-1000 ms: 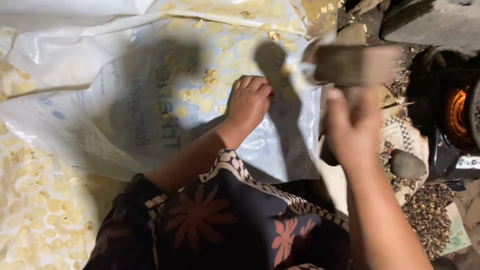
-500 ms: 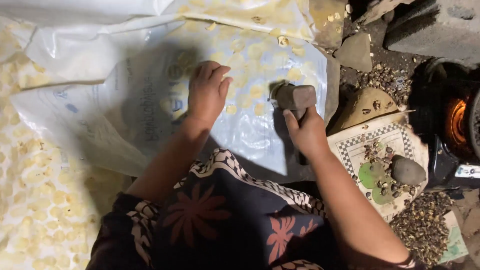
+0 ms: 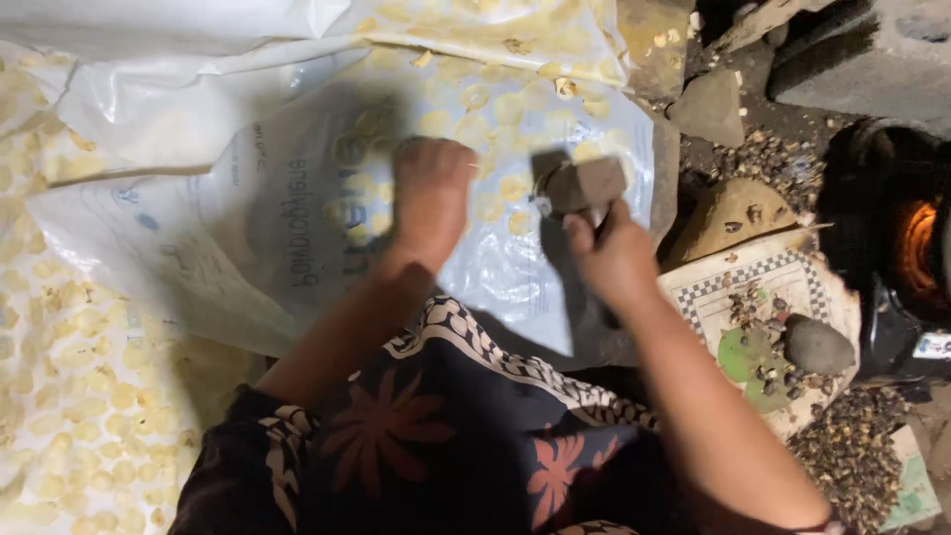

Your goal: The person sits on the floor and uses a stone pestle to crush corn kernels on a patterned board. They then use a hammer to crush more kernels on a white sack and stir a pan of dark kernels on a gas stove with a slotted spoon.

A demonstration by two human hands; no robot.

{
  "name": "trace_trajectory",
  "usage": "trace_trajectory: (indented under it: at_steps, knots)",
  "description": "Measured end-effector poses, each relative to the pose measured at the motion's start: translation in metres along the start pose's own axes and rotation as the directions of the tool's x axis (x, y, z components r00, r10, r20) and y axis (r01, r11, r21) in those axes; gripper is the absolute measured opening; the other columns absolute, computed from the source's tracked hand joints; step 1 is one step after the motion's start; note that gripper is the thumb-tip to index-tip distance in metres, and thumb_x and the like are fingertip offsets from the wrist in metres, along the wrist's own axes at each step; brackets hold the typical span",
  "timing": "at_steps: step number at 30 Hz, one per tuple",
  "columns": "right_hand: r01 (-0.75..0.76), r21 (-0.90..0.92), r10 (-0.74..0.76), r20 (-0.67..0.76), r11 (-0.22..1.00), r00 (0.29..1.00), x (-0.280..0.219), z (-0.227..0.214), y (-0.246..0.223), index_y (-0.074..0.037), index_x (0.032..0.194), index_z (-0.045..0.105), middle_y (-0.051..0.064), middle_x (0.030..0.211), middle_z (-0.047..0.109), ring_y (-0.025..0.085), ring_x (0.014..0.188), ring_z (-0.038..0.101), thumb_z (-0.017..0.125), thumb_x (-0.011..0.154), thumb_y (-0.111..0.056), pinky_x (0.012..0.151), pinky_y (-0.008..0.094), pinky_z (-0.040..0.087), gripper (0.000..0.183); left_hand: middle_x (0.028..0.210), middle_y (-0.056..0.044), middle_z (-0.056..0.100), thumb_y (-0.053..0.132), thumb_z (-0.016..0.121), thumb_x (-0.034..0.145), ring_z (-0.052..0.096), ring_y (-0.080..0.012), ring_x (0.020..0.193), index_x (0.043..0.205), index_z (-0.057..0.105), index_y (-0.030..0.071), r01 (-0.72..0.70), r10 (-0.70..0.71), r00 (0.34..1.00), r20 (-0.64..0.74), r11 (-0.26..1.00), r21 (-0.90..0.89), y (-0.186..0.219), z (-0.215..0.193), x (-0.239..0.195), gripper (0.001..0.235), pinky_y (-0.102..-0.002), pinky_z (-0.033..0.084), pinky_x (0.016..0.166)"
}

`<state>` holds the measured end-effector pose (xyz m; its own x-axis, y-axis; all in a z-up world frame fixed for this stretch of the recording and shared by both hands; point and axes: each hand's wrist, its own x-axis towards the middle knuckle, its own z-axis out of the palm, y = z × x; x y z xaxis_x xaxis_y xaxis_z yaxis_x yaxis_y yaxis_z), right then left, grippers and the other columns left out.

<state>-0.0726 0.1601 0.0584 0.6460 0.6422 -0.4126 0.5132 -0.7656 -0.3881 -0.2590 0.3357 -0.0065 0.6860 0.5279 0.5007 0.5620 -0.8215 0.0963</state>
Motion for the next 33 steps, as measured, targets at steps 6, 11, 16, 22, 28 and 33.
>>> trace_trajectory:
  at_steps: [6,11,16,22,28,33]
  knots:
    - [0.397,0.166,-0.33,-0.326,0.903,0.886,-0.035,-0.074,0.011,0.006,0.121,0.061,0.031,0.096,0.068,0.055,0.099,0.066,0.07,0.106,-0.022,0.079,0.061,0.051,0.033,0.092,-0.014,0.066,0.004,0.072,0.085,0.065,-0.0344,0.103,0.112,0.062,0.005,0.025,0.039,0.991,0.129,0.889,-0.458,0.088,0.04,-0.029,0.028,-0.049,0.05,0.091]
    - [0.483,0.131,-0.377,-0.466,0.866,0.801,-0.078,-0.061,0.016,-0.001,0.089,0.057,0.011,0.068,0.059,0.022,0.062,0.058,0.056,0.111,-0.02,0.059,0.038,0.044,0.029,0.096,-0.017,0.066,0.007,0.061,0.096,0.061,-0.0363,0.098,0.117,0.063,0.001,0.008,0.033,0.997,0.077,0.877,-0.48,0.093,0.009,-0.013,0.022,-0.046,0.047,0.088]
    - [0.121,-0.008,-0.12,-0.194,0.993,0.974,-0.038,0.053,0.037,0.003,0.102,0.055,0.033,0.082,0.069,0.055,0.084,0.07,0.066,0.097,-0.045,0.073,0.064,0.056,0.049,0.102,-0.015,0.066,0.0,0.061,0.095,0.062,-0.0364,0.095,0.123,0.064,0.005,0.032,-0.043,0.999,-0.016,0.897,-0.441,0.05,0.005,0.0,0.028,-0.05,0.048,0.089]
    - [0.251,0.057,-0.247,-0.071,0.966,0.967,-0.042,-0.023,-0.005,0.011,0.114,0.058,0.04,0.087,0.067,0.062,0.095,0.064,0.069,0.095,-0.033,0.081,0.07,0.05,0.049,0.1,-0.007,0.055,0.011,0.075,0.096,0.059,-0.032,0.095,0.11,0.067,0.006,0.124,-0.134,0.991,-0.017,0.951,-0.282,-0.044,0.0,0.0,0.017,-0.045,0.051,0.082]
    - [0.393,0.112,-0.329,-0.367,0.913,0.87,-0.054,-0.015,0.007,0.007,0.113,0.058,0.038,0.09,0.066,0.06,0.095,0.065,0.07,0.102,-0.025,0.076,0.062,0.055,0.036,0.094,-0.005,0.059,0.018,0.08,0.09,0.061,-0.0291,0.091,0.101,0.067,0.012,0.099,-0.116,0.992,-0.045,0.953,-0.287,-0.046,-0.002,0.0,0.018,-0.043,0.05,0.082]
    - [0.186,-0.078,-0.199,-0.2,0.979,0.959,-0.053,0.037,0.014,0.0,0.106,0.053,0.03,0.082,0.069,0.054,0.082,0.071,0.069,0.096,-0.048,0.07,0.062,0.059,0.052,0.086,-0.009,0.054,0.01,0.08,0.09,0.059,-0.0362,0.083,0.092,0.059,0.006,0.135,-0.172,0.98,-0.1,0.945,-0.299,-0.039,0.004,0.005,0.021,-0.042,0.048,0.069]
